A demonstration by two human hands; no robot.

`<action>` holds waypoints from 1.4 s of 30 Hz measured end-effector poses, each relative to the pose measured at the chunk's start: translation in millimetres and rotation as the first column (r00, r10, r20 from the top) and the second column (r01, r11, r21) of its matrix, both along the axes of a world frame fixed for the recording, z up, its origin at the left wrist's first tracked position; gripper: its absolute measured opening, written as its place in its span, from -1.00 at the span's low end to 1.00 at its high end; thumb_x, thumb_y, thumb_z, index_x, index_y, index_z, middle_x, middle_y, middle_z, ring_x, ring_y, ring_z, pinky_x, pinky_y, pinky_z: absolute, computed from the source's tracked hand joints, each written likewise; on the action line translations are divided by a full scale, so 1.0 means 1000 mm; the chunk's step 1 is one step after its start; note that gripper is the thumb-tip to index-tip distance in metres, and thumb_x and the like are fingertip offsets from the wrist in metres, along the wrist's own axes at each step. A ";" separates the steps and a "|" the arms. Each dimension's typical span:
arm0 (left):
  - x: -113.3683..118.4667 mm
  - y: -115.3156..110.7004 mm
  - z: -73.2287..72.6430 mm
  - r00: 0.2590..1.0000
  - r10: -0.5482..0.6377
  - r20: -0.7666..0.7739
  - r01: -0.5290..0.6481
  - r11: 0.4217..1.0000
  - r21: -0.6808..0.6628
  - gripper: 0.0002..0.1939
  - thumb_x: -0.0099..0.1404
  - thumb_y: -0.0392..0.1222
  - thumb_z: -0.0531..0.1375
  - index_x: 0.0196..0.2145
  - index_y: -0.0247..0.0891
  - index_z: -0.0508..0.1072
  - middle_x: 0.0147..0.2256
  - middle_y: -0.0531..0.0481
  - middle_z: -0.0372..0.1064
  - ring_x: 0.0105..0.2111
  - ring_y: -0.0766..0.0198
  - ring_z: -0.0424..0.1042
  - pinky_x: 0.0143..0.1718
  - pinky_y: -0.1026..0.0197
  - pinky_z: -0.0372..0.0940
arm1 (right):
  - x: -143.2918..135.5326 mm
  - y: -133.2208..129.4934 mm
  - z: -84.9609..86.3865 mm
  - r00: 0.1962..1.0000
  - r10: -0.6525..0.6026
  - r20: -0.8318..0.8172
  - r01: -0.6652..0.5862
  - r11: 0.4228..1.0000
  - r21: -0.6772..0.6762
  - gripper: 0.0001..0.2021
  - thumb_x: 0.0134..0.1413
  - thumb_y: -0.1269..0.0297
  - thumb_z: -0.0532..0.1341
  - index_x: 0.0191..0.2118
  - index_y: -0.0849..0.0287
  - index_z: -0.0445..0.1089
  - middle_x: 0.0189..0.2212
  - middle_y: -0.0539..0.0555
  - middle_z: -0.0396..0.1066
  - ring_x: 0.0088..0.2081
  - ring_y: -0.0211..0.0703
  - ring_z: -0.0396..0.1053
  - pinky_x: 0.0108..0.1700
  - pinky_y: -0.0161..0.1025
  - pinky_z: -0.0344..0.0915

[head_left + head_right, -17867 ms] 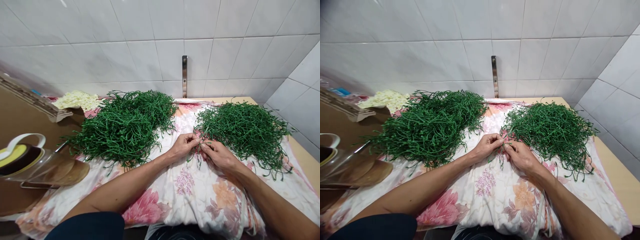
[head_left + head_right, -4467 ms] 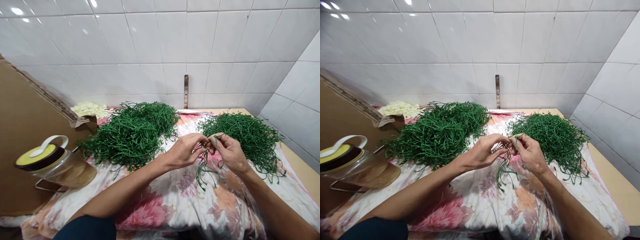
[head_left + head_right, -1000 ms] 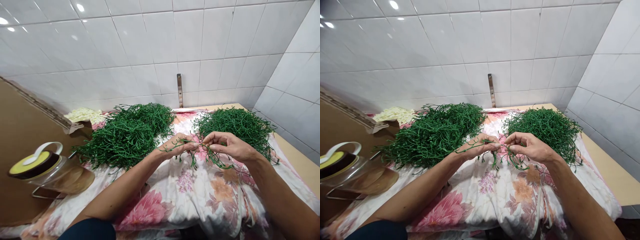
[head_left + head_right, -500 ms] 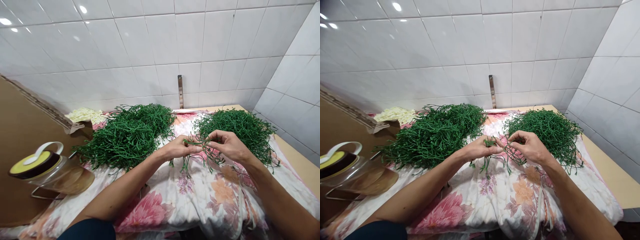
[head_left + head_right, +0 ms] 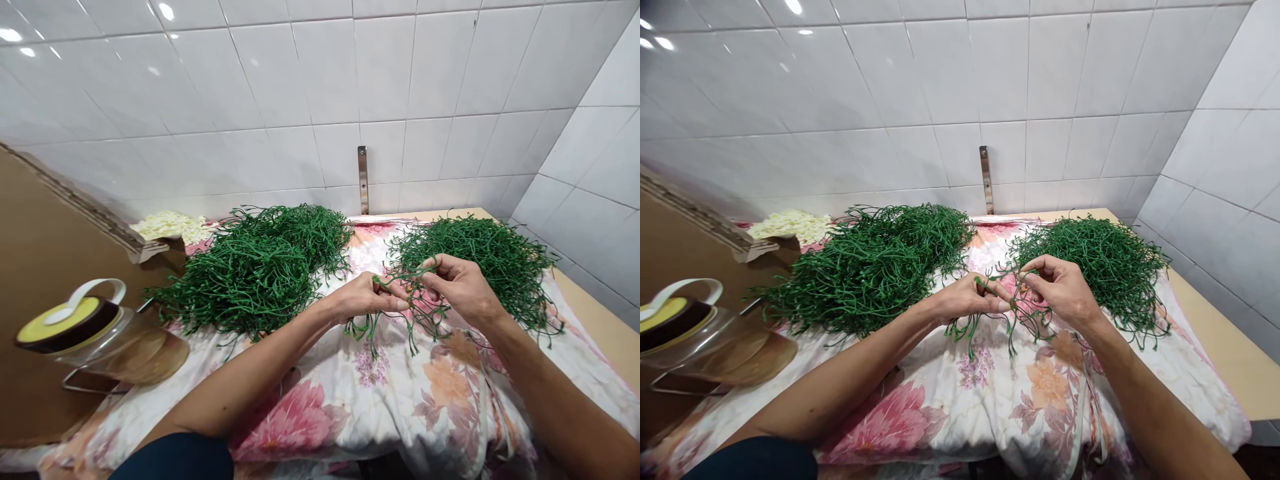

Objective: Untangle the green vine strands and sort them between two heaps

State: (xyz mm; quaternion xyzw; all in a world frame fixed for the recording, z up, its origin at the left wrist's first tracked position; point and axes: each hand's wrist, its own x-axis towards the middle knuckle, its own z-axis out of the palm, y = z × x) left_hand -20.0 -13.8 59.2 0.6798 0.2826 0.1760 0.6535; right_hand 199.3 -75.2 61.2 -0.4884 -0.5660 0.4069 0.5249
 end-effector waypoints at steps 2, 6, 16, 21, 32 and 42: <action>0.001 -0.001 -0.001 1.000 0.027 0.006 -0.027 1.000 -0.008 -0.65 0.03 0.01 0.49 -0.32 -0.31 0.66 -0.41 -0.02 0.48 -0.43 0.36 0.32 -0.39 0.28 0.16 | -0.002 0.000 -0.001 1.000 -0.025 -0.009 0.025 1.000 -0.004 -0.66 0.01 -0.01 0.44 -0.26 0.17 0.50 -0.59 -0.06 0.32 -0.59 -0.28 0.24 -0.56 -0.28 0.20; 0.006 -0.002 -0.006 0.995 0.089 0.044 -0.089 0.996 -0.018 -0.65 0.01 0.00 0.50 -0.37 -0.34 0.64 -0.44 0.00 0.44 -0.45 0.38 0.30 -0.40 0.29 0.14 | -0.003 0.002 -0.004 0.997 -0.079 -0.001 0.079 0.997 0.014 -0.68 0.07 0.01 0.41 -0.25 0.17 0.48 -0.57 -0.05 0.34 -0.59 -0.28 0.28 -0.56 -0.30 0.20; 0.016 -0.001 -0.038 0.975 0.184 0.127 -0.136 0.937 -0.321 -0.60 0.01 -0.04 0.50 -0.38 -0.38 0.49 -0.46 -0.05 0.47 -0.52 0.36 0.42 -0.43 0.30 0.28 | -0.002 0.010 -0.031 0.918 -0.201 0.341 0.137 0.970 0.201 -0.76 0.30 0.10 0.17 -0.19 0.15 0.46 -0.42 0.08 0.55 -0.50 -0.18 0.41 -0.40 -0.24 0.31; 0.020 -0.001 -0.044 0.966 0.186 0.178 -0.128 0.947 -0.293 -0.61 0.03 -0.06 0.49 -0.38 -0.36 0.44 -0.50 0.03 0.38 -0.61 0.45 0.30 -0.53 0.34 0.15 | 0.003 0.013 -0.035 0.877 -0.284 0.388 0.184 0.944 0.275 -0.79 0.27 0.17 0.19 -0.16 0.17 0.49 -0.45 0.06 0.56 -0.48 -0.16 0.46 -0.38 -0.26 0.34; 0.023 -0.002 -0.049 0.947 0.259 0.189 -0.197 0.936 -0.293 -0.58 0.01 -0.02 0.49 -0.34 -0.35 0.46 -0.54 0.10 0.30 -0.66 0.53 0.08 -0.62 0.35 -0.05 | 0.007 0.020 -0.038 0.839 -0.365 0.403 0.244 0.915 0.320 -0.81 0.24 0.19 0.22 -0.21 0.19 0.50 -0.46 0.06 0.56 -0.46 -0.16 0.48 -0.37 -0.28 0.33; 0.024 -0.007 -0.039 0.945 0.282 0.168 -0.247 0.948 -0.203 -0.66 0.05 -0.07 0.44 -0.48 -0.32 0.38 -0.61 0.11 0.24 -0.65 0.48 0.14 -0.64 0.36 -0.02 | 0.008 0.028 -0.046 0.829 -0.364 0.425 0.231 0.914 0.333 -0.76 0.28 0.09 0.20 -0.21 0.15 0.47 -0.40 0.05 0.54 -0.39 -0.15 0.48 -0.32 -0.27 0.35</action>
